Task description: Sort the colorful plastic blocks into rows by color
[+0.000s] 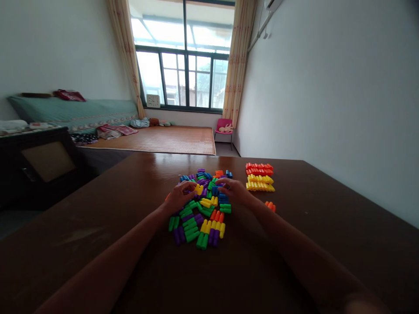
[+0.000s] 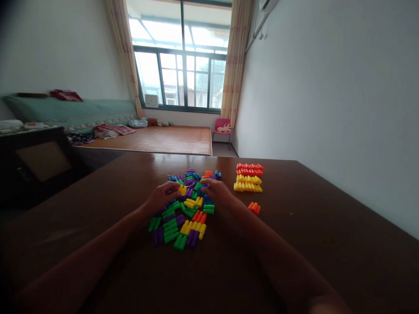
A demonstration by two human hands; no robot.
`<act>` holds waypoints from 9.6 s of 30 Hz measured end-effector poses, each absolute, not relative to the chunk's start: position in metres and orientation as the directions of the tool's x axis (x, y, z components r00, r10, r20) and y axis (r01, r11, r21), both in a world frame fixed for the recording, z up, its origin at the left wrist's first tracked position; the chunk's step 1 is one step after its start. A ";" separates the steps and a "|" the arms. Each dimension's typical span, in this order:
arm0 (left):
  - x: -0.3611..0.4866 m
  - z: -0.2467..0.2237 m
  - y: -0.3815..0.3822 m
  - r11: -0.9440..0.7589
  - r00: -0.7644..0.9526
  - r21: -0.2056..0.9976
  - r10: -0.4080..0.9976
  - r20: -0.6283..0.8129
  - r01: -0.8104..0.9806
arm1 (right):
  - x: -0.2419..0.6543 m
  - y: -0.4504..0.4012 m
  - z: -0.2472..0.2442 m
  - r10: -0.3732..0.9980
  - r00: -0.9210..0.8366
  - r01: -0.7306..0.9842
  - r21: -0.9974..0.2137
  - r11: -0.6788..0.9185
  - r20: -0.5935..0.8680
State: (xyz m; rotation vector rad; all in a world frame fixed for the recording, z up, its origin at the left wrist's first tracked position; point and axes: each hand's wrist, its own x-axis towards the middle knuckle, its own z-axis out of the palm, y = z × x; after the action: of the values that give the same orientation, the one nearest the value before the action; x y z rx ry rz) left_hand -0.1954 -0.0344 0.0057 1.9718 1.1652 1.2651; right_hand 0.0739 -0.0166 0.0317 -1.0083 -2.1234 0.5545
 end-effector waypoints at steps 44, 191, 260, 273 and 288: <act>-0.275 -0.013 0.001 -0.306 -0.013 0.755 0.923 0.384 0.580 | 0.057 -0.031 0.022 0.631 -0.627 0.547 -0.319 0.774 0.456; -0.220 0.004 -0.029 -0.507 0.266 0.523 0.843 0.468 0.686 | 0.250 0.017 0.040 0.947 0.319 0.934 -0.174 -0.311 0.019; -0.199 0.012 -0.047 -0.673 0.434 0.473 0.734 0.522 0.569 | 0.222 0.046 0.024 0.947 0.062 0.911 -0.406 0.075 0.314; -0.202 0.011 -0.044 -0.681 0.453 0.457 0.727 0.516 0.572 | 0.217 -0.003 0.068 0.890 -0.117 0.893 -0.438 -0.099 -0.440; -0.233 0.011 -0.029 -0.622 0.346 0.429 0.752 0.562 0.655 | 0.189 -0.012 0.051 0.813 -0.500 0.798 -0.524 0.299 -0.298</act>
State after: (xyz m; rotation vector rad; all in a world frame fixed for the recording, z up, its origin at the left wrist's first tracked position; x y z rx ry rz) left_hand -0.2333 -0.0288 0.0115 2.4690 1.2981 1.1390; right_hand 0.1887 -0.0117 0.0507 -1.5578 -2.5119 0.9899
